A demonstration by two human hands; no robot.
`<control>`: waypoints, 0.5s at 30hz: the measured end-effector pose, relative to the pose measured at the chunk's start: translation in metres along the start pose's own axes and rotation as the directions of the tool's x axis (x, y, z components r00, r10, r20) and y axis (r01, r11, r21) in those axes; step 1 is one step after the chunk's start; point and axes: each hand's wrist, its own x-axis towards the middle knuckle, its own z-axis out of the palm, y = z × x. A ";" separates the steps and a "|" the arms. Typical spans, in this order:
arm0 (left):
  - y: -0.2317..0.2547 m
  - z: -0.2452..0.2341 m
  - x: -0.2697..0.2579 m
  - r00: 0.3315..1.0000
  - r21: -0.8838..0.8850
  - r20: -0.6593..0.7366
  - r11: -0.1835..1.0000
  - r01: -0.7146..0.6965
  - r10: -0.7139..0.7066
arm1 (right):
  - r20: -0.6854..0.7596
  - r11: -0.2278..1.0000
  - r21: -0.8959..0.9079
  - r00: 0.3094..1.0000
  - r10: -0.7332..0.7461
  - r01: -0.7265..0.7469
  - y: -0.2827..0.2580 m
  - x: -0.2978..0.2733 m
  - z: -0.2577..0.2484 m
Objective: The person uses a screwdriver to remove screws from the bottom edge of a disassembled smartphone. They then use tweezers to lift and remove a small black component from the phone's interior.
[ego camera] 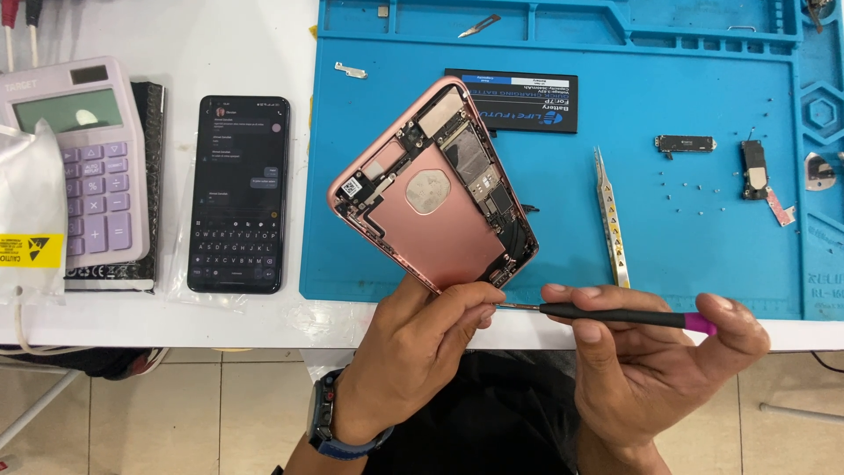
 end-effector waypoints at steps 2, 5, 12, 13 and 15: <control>-0.001 0.001 0.000 1.000 0.006 -0.003 1.000 0.001 -0.001 | -0.001 1.000 0.006 1.000 -0.004 0.004 0.001 0.000 0.000; -0.001 0.001 -0.001 1.000 0.028 -0.003 1.000 0.000 0.000 | -0.019 1.000 0.017 1.000 0.013 -0.012 0.001 -0.001 0.000; -0.001 -0.001 -0.002 0.999 -0.058 0.039 0.998 -0.035 0.037 | -0.061 0.968 -0.237 0.993 -0.103 0.086 -0.014 0.009 0.006; -0.002 0.000 -0.003 0.999 -0.060 0.039 0.998 -0.034 0.036 | -0.060 0.967 -0.239 0.993 -0.101 0.084 -0.014 0.009 0.007; -0.004 0.002 -0.005 0.999 -0.003 0.028 0.999 -0.041 0.041 | -0.050 0.967 -0.242 0.995 -0.090 0.076 -0.014 0.009 0.009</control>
